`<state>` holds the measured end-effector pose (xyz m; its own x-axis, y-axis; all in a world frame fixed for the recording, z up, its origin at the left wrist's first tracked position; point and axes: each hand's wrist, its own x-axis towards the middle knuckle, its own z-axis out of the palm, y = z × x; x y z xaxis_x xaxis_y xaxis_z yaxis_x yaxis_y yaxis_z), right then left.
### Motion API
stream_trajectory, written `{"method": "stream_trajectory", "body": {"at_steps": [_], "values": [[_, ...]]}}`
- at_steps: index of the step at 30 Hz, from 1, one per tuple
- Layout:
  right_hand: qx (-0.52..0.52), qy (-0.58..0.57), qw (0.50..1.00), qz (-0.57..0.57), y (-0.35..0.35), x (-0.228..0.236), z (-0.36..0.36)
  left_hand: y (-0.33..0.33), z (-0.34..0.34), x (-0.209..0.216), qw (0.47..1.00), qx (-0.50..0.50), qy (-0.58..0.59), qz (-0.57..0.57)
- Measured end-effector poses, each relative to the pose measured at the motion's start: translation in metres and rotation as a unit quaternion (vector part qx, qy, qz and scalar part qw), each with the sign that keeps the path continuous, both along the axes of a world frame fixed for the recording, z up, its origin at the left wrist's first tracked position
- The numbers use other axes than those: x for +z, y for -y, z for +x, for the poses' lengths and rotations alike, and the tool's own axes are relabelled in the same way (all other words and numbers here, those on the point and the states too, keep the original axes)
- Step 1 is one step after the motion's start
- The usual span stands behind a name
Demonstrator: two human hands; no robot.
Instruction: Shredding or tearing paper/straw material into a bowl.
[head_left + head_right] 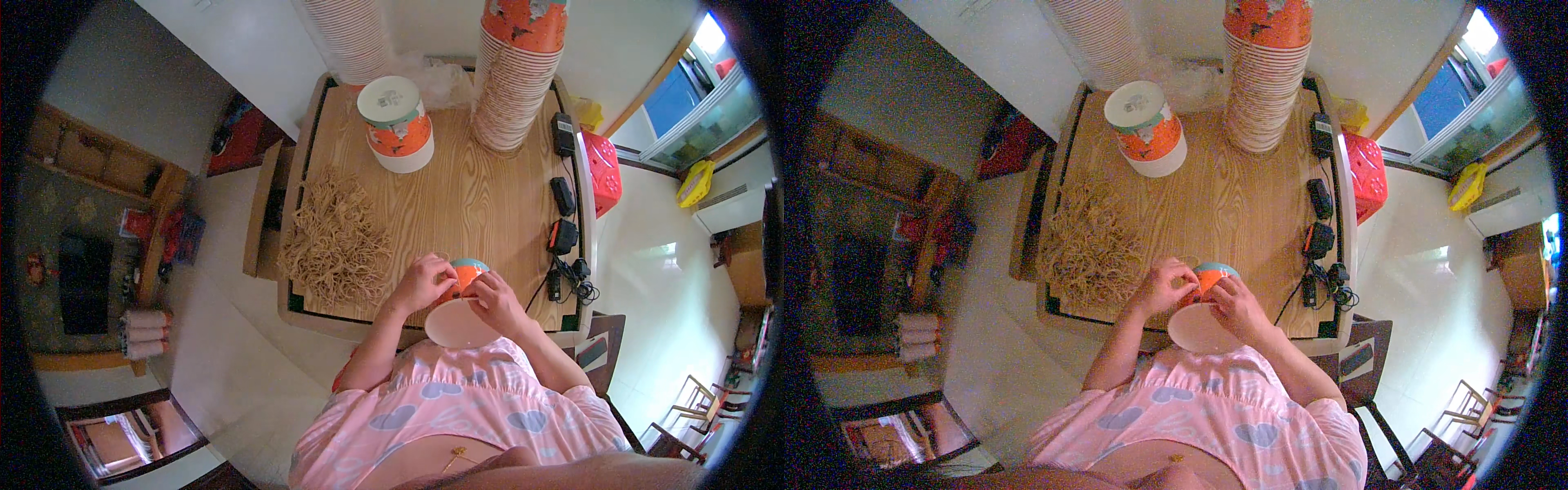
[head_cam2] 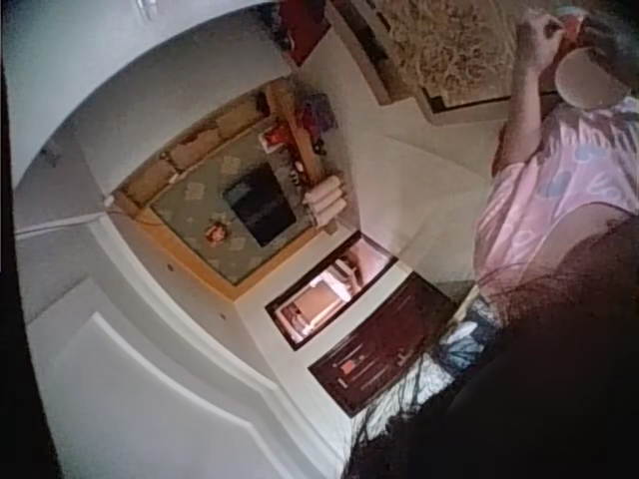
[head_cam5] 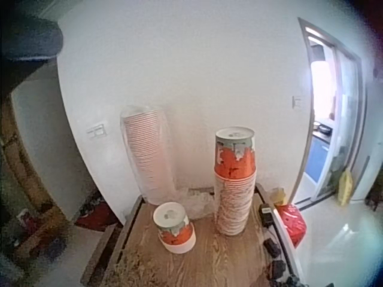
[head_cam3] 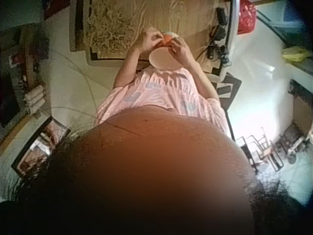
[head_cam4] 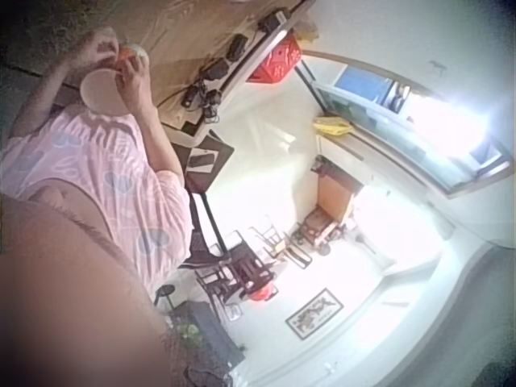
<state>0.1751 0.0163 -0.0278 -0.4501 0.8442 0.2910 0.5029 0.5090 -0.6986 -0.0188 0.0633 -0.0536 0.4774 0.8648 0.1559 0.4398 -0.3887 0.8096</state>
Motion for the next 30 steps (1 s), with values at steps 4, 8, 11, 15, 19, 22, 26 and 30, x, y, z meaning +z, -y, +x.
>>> {"method": "stream_trajectory", "body": {"at_steps": [4,8,11,15,19,22,26,30], "values": [[-0.002,0.016,0.996,-0.092,0.004,-0.008,0.006,0.001,0.001,0.010,0.995,-0.019,0.021,-0.091],[0.000,0.027,0.996,-0.088,0.004,-0.004,0.007,-0.001,-0.003,0.016,0.990,-0.088,0.074,-0.082],[0.009,0.019,0.997,-0.073,0.004,-0.003,0.006,-0.003,-0.005,0.004,0.987,-0.132,0.051,-0.078],[0.017,0.017,0.997,-0.067,0.005,-0.005,0.009,-0.001,0.005,0.000,0.987,-0.128,0.028,-0.089],[0.031,0.039,0.997,-0.061,0.001,-0.003,0.012,0.001,0.015,0.005,0.994,-0.103,-0.011,-0.035],[0.013,-0.011,0.999,0.027,-0.001,0.003,0.008,0.001,0.013,0.002,0.996,-0.080,-0.004,-0.050],[-0.017,-0.003,0.999,-0.034,0.004,0.003,0.009,-0.001,0.008,-0.004,0.993,-0.074,0.042,-0.079],[-0.004,0.009,0.997,-0.073,0.005,0.002,0.012,-0.001,0.008,-0.003,0.992,-0.078,0.057,-0.078]]}}
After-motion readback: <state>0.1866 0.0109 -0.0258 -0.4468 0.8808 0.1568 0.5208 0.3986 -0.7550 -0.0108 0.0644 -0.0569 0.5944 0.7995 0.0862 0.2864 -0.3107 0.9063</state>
